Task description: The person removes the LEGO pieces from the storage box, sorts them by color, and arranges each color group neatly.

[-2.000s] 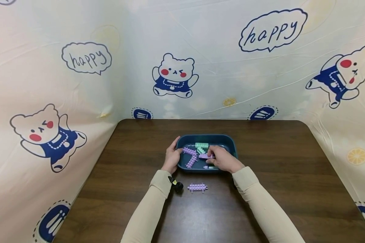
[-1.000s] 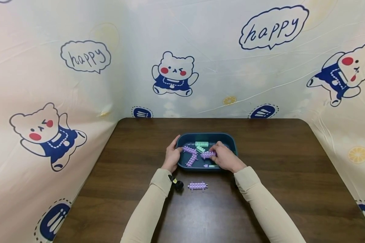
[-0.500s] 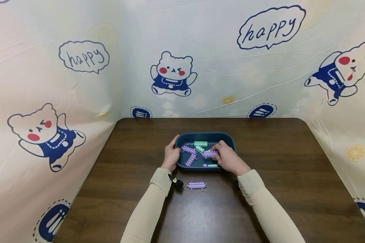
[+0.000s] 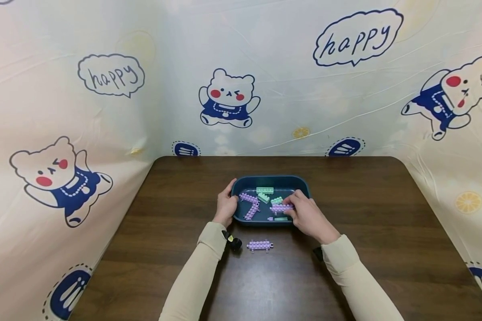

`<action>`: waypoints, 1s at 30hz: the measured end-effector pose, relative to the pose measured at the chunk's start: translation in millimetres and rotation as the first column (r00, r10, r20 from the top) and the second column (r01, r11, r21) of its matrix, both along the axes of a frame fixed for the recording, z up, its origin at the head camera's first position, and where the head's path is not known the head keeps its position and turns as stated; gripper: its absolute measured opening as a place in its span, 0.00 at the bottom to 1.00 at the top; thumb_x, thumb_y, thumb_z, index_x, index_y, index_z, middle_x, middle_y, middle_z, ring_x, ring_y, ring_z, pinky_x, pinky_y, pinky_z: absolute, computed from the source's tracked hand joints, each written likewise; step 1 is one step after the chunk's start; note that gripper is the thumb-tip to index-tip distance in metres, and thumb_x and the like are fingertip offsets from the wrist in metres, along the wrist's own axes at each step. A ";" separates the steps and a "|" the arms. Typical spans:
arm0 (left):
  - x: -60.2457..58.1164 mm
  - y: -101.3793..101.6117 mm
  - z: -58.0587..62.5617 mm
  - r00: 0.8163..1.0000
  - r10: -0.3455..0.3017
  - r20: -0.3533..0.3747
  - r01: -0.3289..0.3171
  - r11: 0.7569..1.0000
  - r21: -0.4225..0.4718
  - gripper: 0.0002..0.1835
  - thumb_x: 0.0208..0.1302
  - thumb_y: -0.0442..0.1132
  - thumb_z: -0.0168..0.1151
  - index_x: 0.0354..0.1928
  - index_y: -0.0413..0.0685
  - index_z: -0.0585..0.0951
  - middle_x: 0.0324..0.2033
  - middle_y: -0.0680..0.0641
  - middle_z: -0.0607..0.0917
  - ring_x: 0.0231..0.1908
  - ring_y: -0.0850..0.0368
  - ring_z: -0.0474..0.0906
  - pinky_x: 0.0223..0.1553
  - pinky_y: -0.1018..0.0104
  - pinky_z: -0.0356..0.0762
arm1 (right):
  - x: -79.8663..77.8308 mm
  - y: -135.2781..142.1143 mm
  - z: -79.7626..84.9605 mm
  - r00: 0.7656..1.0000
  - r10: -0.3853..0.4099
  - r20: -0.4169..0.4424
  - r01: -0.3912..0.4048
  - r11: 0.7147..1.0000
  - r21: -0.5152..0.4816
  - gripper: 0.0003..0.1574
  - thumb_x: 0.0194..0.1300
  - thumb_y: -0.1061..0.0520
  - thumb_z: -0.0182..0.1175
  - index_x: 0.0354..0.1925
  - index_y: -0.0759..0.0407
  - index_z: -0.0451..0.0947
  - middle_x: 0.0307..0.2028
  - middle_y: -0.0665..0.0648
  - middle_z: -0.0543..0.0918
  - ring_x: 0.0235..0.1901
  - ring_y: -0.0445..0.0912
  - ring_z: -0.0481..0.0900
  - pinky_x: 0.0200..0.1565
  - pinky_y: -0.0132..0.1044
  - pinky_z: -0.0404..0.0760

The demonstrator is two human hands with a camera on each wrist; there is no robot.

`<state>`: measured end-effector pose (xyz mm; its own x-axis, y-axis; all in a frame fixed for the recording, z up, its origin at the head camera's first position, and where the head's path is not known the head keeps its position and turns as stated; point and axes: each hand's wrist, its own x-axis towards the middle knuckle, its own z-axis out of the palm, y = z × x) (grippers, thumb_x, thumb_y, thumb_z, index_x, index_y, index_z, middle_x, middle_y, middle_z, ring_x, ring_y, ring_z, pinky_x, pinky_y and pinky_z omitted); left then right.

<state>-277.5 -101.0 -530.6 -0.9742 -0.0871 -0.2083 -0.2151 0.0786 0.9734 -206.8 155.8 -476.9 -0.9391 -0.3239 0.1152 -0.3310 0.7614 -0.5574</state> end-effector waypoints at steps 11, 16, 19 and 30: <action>-0.1 -0.1 -0.9 1.000 -0.004 0.002 0.004 1.000 0.001 0.36 0.65 0.23 0.45 0.72 0.61 0.65 0.71 0.50 0.62 0.71 0.48 0.55 0.68 0.46 0.54 | 19.7 8.1 1.3 0.994 0.021 -0.105 -0.018 0.999 0.031 0.13 0.60 0.58 0.68 0.45 0.58 0.80 0.39 0.50 0.75 0.41 0.47 0.67 0.46 0.43 0.70; 0.0 0.3 0.4 1.000 -0.003 0.005 0.003 1.000 0.001 0.36 0.65 0.23 0.45 0.72 0.62 0.65 0.72 0.50 0.62 0.71 0.48 0.55 0.68 0.45 0.54 | 27.6 9.9 1.2 0.991 0.033 -0.127 -0.031 0.999 0.017 0.13 0.59 0.59 0.69 0.43 0.57 0.80 0.39 0.49 0.75 0.41 0.46 0.68 0.46 0.43 0.69; 0.1 0.0 0.7 1.000 0.000 0.004 0.000 1.000 0.003 0.36 0.65 0.23 0.45 0.72 0.62 0.65 0.71 0.50 0.63 0.70 0.49 0.55 0.68 0.46 0.54 | 31.2 10.1 0.3 0.989 0.031 -0.145 -0.029 0.999 0.013 0.13 0.59 0.59 0.69 0.43 0.56 0.80 0.39 0.49 0.75 0.41 0.46 0.68 0.46 0.43 0.69; -0.2 -0.6 0.6 1.000 0.001 0.019 -0.001 1.000 -0.006 0.36 0.66 0.23 0.46 0.72 0.62 0.65 0.72 0.51 0.62 0.71 0.49 0.55 0.68 0.47 0.54 | 50.1 8.5 1.4 0.985 0.035 -0.167 -0.030 0.999 0.033 0.14 0.55 0.59 0.71 0.41 0.54 0.80 0.38 0.48 0.76 0.39 0.44 0.69 0.43 0.41 0.70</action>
<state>-277.6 -101.6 -530.0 -0.9699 -0.0895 -0.2262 -0.2337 0.0839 0.9687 -156.7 164.3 -475.5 -0.8961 -0.3600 0.2598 -0.4429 0.7641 -0.4690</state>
